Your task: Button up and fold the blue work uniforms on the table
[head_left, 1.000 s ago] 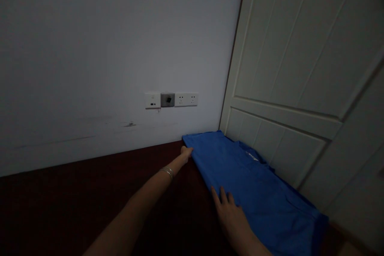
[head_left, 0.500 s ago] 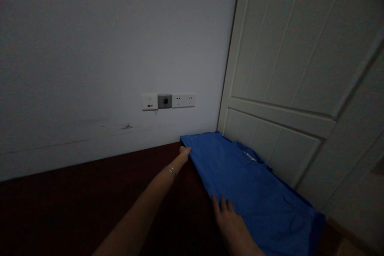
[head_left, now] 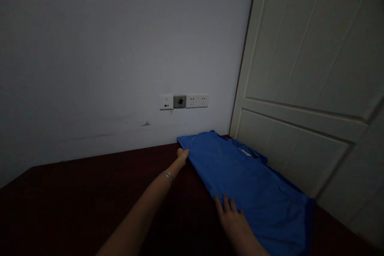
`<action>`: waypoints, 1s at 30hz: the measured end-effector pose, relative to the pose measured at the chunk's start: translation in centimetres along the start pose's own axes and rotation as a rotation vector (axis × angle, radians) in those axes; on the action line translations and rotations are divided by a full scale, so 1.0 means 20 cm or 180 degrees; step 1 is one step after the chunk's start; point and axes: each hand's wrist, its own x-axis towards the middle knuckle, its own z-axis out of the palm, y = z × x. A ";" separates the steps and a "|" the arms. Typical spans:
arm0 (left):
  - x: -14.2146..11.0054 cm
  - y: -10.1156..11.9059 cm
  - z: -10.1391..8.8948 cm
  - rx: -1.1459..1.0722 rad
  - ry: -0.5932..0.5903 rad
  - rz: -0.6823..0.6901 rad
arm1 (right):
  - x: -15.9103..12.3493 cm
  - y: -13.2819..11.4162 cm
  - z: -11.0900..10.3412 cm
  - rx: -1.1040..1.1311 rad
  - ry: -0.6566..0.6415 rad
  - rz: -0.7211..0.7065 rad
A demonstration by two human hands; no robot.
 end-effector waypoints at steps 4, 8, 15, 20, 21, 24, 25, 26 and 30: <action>0.01 -0.11 -0.27 -0.0002 0.0194 -0.0037 | 0.03 -0.16 -0.05 -0.0051 0.0105 -0.0314; 0.00 -0.20 -0.57 0.0022 0.0406 -0.0100 | 0.05 -0.37 -0.13 0.0091 0.0226 -0.0491; -0.14 -0.34 -1.07 0.0134 0.0909 -0.0241 | 0.03 -0.70 -0.19 0.0216 0.0522 -0.1006; -0.28 -0.46 -1.43 0.0230 0.1232 -0.0383 | 0.01 -0.88 -0.27 0.0294 0.0760 -0.1377; -0.30 -0.48 -1.50 0.0245 0.1295 -0.0422 | 0.00 -0.91 -0.30 0.0298 0.0716 -0.1484; -0.39 -0.55 -1.70 0.0278 0.1489 -0.0547 | 0.01 -0.99 -0.39 0.0395 0.0566 -0.1825; -0.42 -0.57 -1.77 0.0287 0.1561 -0.0587 | 0.02 -1.02 -0.42 0.0461 0.0527 -0.1929; -0.46 -0.60 -1.84 0.0296 0.1638 -0.0626 | 0.03 -1.05 -0.45 0.0519 0.0491 -0.2029; -0.60 -0.70 -2.11 0.0333 0.1957 -0.0768 | 0.07 -1.17 -0.53 0.0529 0.0318 -0.2408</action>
